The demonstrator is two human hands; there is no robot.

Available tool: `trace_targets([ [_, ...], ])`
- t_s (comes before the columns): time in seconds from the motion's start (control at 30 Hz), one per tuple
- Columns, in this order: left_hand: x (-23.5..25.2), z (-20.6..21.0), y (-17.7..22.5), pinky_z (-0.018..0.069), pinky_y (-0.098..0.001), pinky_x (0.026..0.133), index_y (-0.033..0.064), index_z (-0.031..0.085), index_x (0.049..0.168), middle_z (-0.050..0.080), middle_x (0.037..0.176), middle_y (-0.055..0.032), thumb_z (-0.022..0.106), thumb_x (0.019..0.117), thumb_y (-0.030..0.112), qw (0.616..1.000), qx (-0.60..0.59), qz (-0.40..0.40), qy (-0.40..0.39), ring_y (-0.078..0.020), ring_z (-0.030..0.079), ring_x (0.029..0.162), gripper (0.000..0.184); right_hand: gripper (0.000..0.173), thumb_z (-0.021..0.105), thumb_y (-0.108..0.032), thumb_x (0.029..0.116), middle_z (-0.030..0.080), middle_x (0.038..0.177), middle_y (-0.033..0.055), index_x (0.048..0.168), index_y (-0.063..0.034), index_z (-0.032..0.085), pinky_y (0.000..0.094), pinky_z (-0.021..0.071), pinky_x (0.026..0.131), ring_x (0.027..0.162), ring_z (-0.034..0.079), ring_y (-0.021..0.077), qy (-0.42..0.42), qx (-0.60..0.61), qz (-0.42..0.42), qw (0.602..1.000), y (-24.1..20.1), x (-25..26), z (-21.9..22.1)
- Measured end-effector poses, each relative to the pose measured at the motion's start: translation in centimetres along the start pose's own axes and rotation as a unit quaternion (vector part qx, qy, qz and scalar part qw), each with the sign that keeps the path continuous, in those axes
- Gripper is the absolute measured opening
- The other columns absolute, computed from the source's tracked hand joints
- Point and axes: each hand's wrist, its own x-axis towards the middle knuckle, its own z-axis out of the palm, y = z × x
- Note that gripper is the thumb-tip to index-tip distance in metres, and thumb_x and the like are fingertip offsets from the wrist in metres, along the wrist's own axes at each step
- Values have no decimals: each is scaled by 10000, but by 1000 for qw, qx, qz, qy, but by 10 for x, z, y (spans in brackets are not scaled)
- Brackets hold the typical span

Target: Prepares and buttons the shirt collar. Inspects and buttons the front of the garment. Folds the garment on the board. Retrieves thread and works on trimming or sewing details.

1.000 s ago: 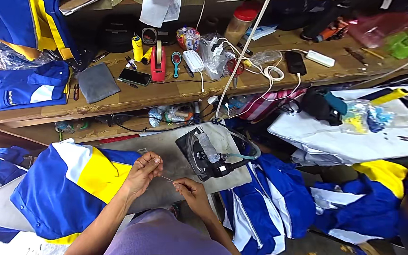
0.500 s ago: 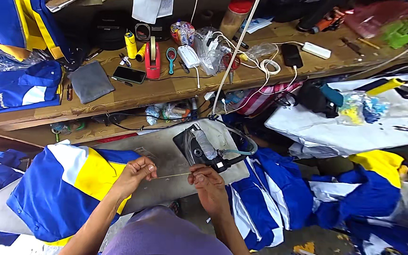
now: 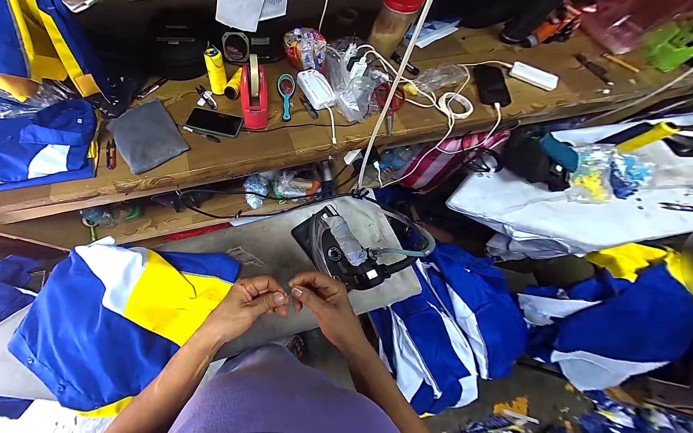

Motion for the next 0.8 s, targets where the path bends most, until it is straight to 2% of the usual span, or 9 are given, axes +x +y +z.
trace_targets([
  [0.1, 2, 0, 0, 579, -240, 734, 25, 720, 998, 739, 844, 1, 617, 1021, 109, 999, 25, -29, 10, -69, 685, 760, 135, 138, 648, 11, 960, 733, 947, 84, 1066, 38, 733, 274, 599, 707, 756, 678, 109, -3, 14, 27, 1000, 3, 0, -2],
  [0.23, 4, -1, 0, 562, -217, 683, 30, 725, 973, 727, 793, 20, 619, 1016, 108, 998, 34, -55, 15, -49, 666, 702, 139, 117, 688, 47, 920, 747, 865, 83, 1029, 41, 731, 285, 619, 664, 702, 706, 124, -7, 35, 57, 998, 0, 1, -2],
  [0.43, 8, -2, 7, 534, -191, 621, 48, 725, 927, 706, 726, 40, 634, 1005, 114, 994, 49, -101, 7, -27, 639, 639, 138, 95, 702, 35, 916, 757, 841, 70, 1000, 39, 745, 287, 628, 677, 695, 717, 122, -19, 4, 61, 998, -2, 3, -5],
  [0.6, 9, -6, 10, 528, -184, 613, 62, 722, 906, 706, 723, 48, 649, 997, 118, 992, 58, -115, -12, -21, 636, 634, 130, 67, 657, -15, 960, 719, 872, 22, 995, 9, 710, 248, 597, 680, 719, 676, 77, -66, -48, 34, 996, -1, 6, -7],
  [0.73, 9, -13, 11, 570, -215, 684, 50, 708, 986, 726, 803, 26, 670, 985, 105, 993, 63, -97, -9, -53, 677, 713, 67, 80, 610, -57, 996, 679, 918, 17, 1010, -4, 667, 244, 581, 712, 776, 655, 69, -78, -92, 15, 993, -1, 9, -6],
  [0.8, 8, -17, 13, 569, -220, 701, 54, 700, 996, 718, 817, 29, 677, 982, 113, 994, 75, -85, -7, -54, 672, 729, 66, 88, 599, -76, 998, 653, 904, -8, 1016, -17, 661, 215, 530, 700, 771, 608, 39, -74, -109, 12, 991, 0, 9, -7],
])
